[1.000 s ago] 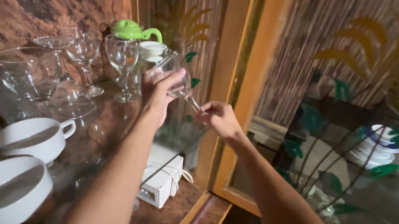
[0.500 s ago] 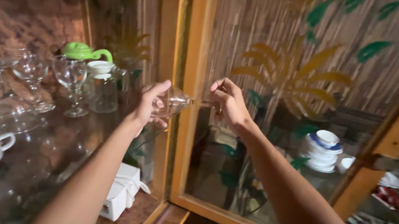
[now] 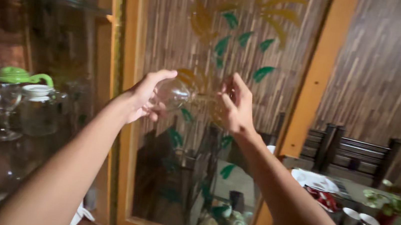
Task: The person takes several cups, wine glasses, and a glass jar from a glass-fronted cabinet and places them on a dining table. The person handles the items one at a time, moving them from the cabinet to the table.
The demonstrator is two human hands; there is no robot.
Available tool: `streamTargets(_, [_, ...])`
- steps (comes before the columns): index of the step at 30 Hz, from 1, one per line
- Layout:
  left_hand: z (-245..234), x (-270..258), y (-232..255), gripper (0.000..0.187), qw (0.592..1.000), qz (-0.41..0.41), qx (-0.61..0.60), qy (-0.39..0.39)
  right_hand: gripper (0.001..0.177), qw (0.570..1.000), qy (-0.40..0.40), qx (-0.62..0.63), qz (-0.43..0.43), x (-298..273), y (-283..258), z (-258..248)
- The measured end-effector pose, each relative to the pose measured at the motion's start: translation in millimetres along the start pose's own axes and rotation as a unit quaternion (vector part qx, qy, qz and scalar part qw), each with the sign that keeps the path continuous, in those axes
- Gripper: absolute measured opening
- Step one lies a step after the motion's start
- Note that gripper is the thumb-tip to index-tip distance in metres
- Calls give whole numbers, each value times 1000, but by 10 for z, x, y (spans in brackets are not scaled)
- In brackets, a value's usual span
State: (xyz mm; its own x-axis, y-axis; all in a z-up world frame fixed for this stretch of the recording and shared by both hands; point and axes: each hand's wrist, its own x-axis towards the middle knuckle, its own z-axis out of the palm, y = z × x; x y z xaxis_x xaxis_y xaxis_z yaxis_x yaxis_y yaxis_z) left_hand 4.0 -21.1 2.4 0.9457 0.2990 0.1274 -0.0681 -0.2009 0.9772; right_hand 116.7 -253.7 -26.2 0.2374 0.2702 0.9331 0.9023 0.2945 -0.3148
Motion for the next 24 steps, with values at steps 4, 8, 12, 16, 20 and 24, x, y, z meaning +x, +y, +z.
streamTargets(4, [414,-4,96,79,993,113,-24,39,10,988,36,41,146,150,-127,-361])
streamTargets(8, [934,43,160,59,939,324,-102,52,5,958,103,83,253,111,-198,-784])
streamTargets(12, [1235,54,246,57,924,359,-125,-36,6,906,135,173,363,-61,-274,-1251])
streamTargets(16, [1611,90,295,65,906,392,-115,-112,9,872,199,139,425,-292,-320,-1678])
streamTargets(20, [2076,144,317,67,897,396,-127,-148,16,846,264,150,438,-509,-321,-2136])
streamTargets(24, [2614,182,322,74,925,302,-137,-188,20,844,280,152,431,-753,-440,-2697])
